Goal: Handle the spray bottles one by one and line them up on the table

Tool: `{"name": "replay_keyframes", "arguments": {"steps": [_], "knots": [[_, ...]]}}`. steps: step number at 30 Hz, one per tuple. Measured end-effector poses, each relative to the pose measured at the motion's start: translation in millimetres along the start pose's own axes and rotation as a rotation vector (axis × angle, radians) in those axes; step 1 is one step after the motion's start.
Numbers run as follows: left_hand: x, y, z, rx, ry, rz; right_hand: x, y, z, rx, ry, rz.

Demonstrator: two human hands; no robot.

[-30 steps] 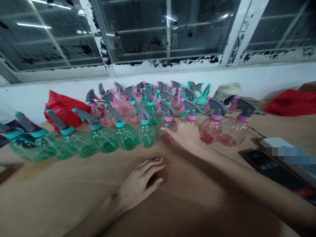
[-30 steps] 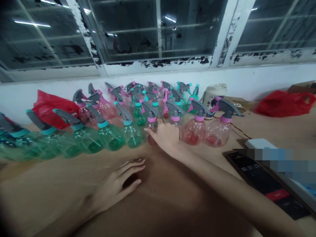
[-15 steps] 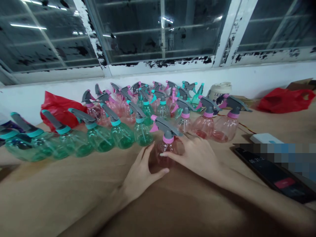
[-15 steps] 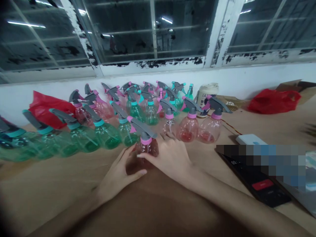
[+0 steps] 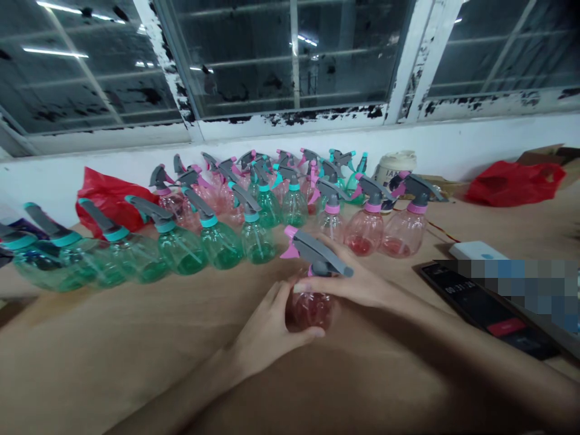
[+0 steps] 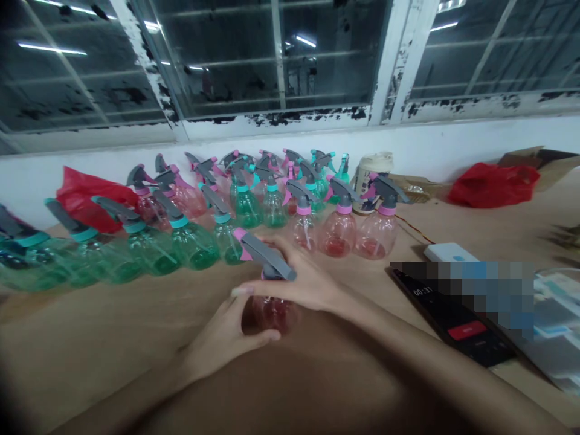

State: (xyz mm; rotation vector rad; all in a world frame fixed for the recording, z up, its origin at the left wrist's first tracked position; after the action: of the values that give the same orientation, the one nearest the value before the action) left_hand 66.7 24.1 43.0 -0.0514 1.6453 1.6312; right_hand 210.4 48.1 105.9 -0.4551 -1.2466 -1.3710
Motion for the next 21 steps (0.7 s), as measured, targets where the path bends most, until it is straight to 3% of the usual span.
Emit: {"name": "replay_keyframes", "arguments": {"steps": [4,10,21], "knots": [[-12,-4.9,5,0.041,-0.020,0.054,6,-2,3,-0.043,0.100,0.111],[-17,-7.2,14,0.040,-0.075,0.020,2,1,3,-0.115,0.127,0.146],[36,-10.6,17,0.113,-0.229,0.370,-9,9,25,-0.174,0.160,0.045]]}}
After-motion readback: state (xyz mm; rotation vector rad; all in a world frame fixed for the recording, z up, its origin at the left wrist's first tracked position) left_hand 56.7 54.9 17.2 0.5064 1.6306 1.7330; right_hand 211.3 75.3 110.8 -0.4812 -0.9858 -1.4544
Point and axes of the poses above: each hand's wrist, its own z-axis towards the middle knuckle, its own y-axis out of the back of the hand, x = y × z, the point moved 6 cm from there along z, towards the middle knuckle, and after that the axes turned 3 degrees about z, right-handed, at the moved point
